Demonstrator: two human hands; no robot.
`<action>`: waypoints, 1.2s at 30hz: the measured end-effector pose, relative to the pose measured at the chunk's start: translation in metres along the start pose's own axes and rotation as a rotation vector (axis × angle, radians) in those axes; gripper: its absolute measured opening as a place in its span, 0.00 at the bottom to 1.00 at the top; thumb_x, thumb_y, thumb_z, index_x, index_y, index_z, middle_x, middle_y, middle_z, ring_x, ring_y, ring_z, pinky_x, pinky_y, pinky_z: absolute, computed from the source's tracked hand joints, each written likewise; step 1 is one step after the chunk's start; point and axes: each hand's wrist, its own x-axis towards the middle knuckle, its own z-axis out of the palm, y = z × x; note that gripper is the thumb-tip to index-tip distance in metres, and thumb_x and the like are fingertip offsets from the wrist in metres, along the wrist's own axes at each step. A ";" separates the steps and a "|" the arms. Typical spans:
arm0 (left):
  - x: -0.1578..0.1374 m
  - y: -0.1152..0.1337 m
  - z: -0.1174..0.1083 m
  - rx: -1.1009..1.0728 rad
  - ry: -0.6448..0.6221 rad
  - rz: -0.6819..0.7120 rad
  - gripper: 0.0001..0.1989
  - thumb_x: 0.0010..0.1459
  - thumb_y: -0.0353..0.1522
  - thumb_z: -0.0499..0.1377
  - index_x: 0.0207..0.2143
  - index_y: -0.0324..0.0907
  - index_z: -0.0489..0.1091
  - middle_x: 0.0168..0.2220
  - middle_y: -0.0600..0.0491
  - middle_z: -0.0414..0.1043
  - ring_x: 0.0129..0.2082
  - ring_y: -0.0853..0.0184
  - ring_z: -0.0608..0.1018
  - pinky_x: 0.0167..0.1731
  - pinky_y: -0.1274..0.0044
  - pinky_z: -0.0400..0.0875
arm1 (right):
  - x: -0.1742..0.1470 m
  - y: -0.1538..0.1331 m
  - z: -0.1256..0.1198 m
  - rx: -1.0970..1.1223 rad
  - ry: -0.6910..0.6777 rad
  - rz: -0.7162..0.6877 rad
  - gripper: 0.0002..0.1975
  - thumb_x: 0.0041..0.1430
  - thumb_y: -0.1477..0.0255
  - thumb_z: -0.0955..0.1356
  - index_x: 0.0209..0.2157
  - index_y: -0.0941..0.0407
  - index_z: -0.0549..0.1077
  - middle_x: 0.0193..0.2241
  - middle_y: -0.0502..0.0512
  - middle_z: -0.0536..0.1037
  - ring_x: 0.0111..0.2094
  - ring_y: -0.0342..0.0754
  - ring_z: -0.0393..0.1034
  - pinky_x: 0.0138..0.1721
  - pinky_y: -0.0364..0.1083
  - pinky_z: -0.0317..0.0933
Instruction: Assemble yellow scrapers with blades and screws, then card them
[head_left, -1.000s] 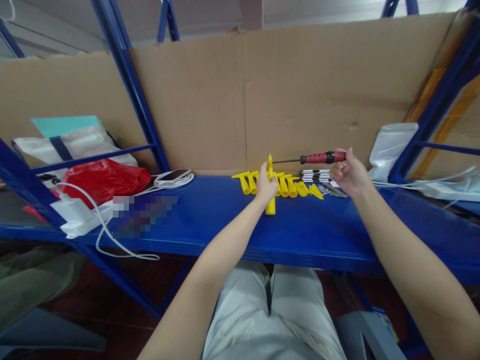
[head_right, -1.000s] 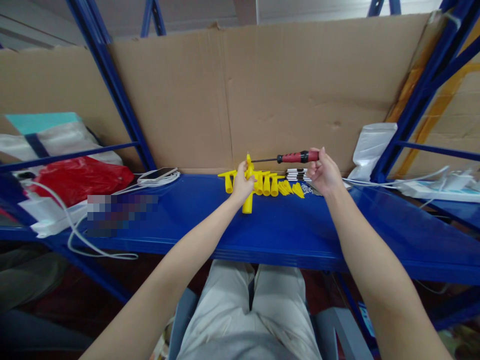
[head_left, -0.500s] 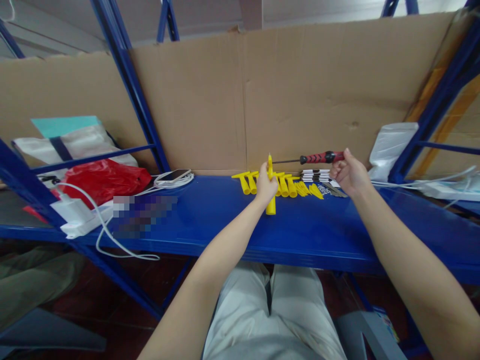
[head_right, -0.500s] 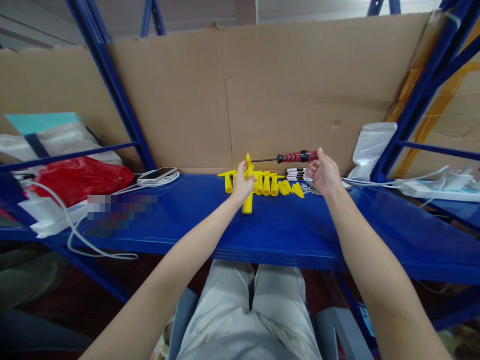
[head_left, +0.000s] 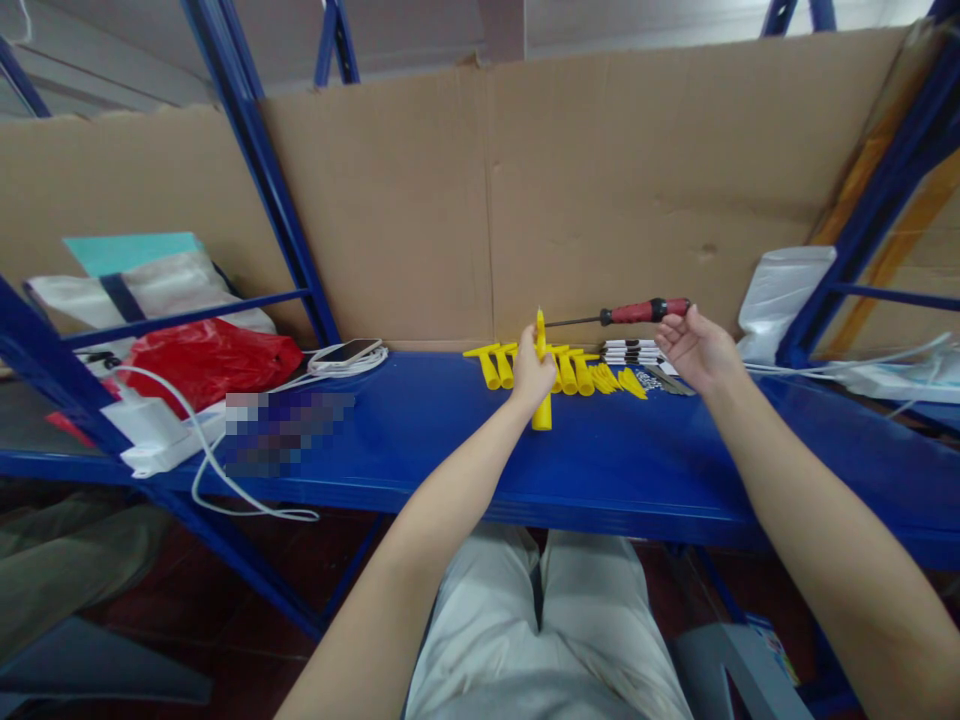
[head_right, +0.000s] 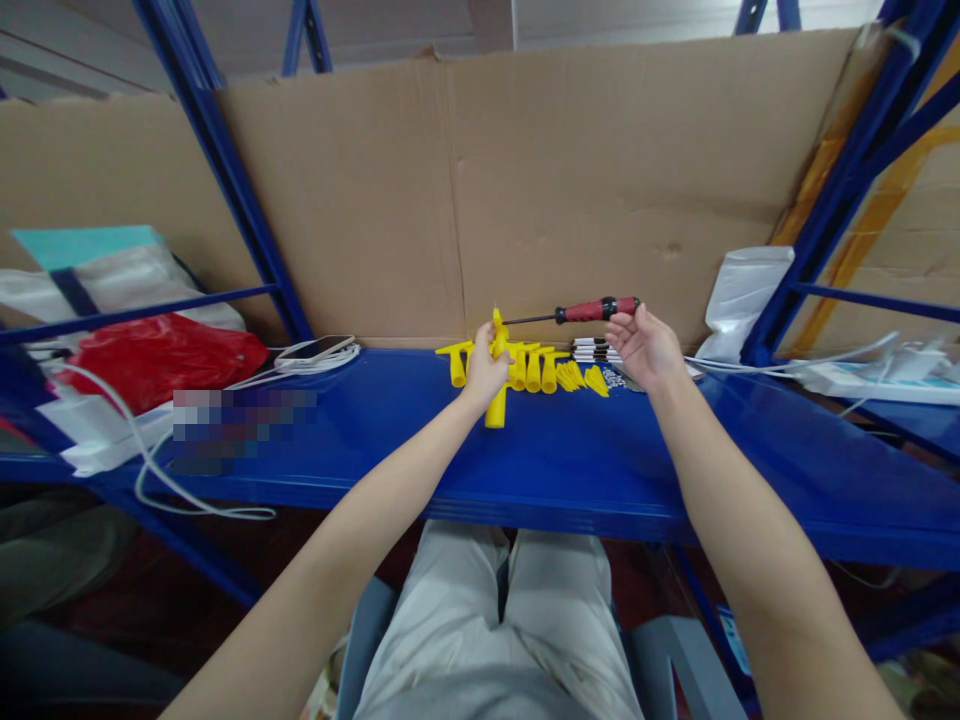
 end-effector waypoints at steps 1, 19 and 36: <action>0.000 0.000 0.000 -0.001 0.001 0.000 0.32 0.54 0.21 0.53 0.60 0.51 0.56 0.59 0.49 0.63 0.52 0.63 0.72 0.46 0.71 0.72 | 0.001 0.000 0.000 0.002 -0.003 -0.004 0.14 0.57 0.59 0.68 0.25 0.53 0.65 0.18 0.46 0.70 0.19 0.40 0.66 0.21 0.40 0.64; -0.001 0.001 0.000 0.001 -0.010 -0.006 0.31 0.54 0.21 0.54 0.59 0.50 0.56 0.60 0.48 0.62 0.54 0.62 0.70 0.48 0.70 0.71 | -0.001 0.002 0.000 0.029 0.013 0.054 0.16 0.55 0.54 0.67 0.29 0.53 0.70 0.11 0.43 0.60 0.13 0.38 0.56 0.17 0.39 0.59; 0.001 -0.003 0.001 0.017 -0.011 0.000 0.31 0.54 0.21 0.54 0.59 0.49 0.56 0.60 0.47 0.62 0.53 0.62 0.71 0.47 0.70 0.71 | 0.002 0.004 -0.001 -0.012 0.068 -0.016 0.16 0.53 0.59 0.70 0.25 0.54 0.64 0.17 0.45 0.65 0.18 0.39 0.62 0.22 0.40 0.63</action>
